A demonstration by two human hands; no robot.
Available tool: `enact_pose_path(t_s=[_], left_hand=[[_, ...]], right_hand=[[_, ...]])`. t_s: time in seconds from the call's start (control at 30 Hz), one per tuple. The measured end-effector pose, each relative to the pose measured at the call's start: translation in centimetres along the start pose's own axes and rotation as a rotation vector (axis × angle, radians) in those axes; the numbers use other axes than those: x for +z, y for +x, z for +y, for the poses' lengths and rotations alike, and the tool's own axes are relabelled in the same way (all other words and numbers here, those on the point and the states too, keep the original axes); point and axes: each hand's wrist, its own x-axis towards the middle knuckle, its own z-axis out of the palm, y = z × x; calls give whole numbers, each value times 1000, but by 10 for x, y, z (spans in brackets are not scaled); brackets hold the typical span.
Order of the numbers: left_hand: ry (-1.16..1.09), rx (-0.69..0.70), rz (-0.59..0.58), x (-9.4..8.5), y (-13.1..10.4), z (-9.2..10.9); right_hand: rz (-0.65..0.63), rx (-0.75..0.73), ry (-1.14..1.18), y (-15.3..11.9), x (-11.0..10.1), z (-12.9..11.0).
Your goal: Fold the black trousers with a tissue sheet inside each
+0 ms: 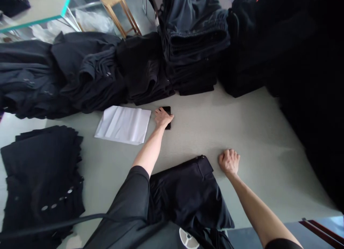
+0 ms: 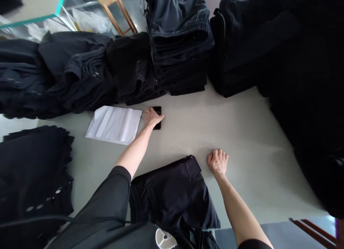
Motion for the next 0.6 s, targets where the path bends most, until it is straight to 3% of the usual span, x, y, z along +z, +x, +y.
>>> enact_pose_path(t_s=[0.13, 0.3, 0.4, 0.5, 0.6], left_hand=[[-16, 15, -132, -6, 1, -15], [-94, 329, -334, -26, 24, -60], [-110, 435, -430, -31, 37, -79], [-116, 472, -435, -29, 43, -82], [-143, 473, -347, -24, 47, -77]], right_hand=[[7, 5, 25, 1, 0, 0], [-7, 13, 59, 1, -3, -2], [0, 12, 46, 1, -3, -1], [12, 0, 33, 1, 0, 0], [16, -7, 25, 0, 2, 0]])
